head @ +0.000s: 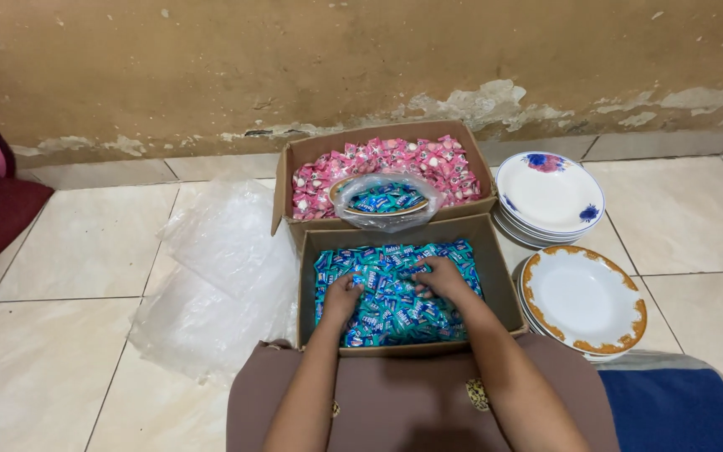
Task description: Sorting and packing small blue candies from a box into plastic bags and onto plates
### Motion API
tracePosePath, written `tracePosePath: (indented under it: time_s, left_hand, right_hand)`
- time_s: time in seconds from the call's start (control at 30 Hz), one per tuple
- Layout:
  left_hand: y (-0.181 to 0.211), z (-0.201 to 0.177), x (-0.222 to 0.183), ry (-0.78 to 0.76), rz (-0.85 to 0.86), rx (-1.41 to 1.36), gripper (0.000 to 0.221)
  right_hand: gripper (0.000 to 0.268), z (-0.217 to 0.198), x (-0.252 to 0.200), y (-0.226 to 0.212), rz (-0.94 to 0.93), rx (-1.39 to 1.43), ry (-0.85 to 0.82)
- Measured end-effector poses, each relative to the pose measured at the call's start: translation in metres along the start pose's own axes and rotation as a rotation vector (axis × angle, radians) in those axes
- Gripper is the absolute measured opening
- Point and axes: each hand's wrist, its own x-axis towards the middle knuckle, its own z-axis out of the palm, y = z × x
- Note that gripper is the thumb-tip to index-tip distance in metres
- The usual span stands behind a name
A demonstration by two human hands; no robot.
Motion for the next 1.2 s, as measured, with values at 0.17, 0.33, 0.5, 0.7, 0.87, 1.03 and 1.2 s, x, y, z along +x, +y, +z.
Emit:
tracePosePath:
  time_s: [0.17,0.33,0.5,0.7,0.87,1.03,1.2]
  left_hand:
    - [-0.005,0.002,-0.001,0.018,-0.123,-0.192,0.047]
    - [0.018,-0.002,-0.013,0.004,-0.195,-0.296,0.069]
    - [-0.015,0.001,0.013,0.056,-0.125,-0.251,0.051]
    - [-0.019,0.003,0.025,0.072,-0.102,-0.165,0.053]
    - [-0.016,0.003,0.02,0.076,-0.097,-0.23,0.051]
    - [-0.017,0.005,0.024,0.038,-0.099,-0.227,0.05]
    - [-0.021,0.004,0.027,0.037,-0.087,-0.209,0.044]
  right_hand:
    - [0.043,-0.002,-0.006,-0.007,-0.013,0.098,-0.008]
    - [0.042,-0.001,-0.003,-0.005,-0.01,0.219,-0.027]
    - [0.03,0.004,-0.036,-0.042,0.088,0.239,-0.132]
    - [0.072,0.003,0.006,-0.127,-0.133,0.519,0.06]
    - [0.084,-0.011,0.034,-0.111,-0.257,0.523,0.241]
    - [0.046,-0.025,0.046,0.014,-0.139,-0.254,0.424]
    - [0.072,-0.001,0.019,0.068,-0.062,-1.021,-0.196]
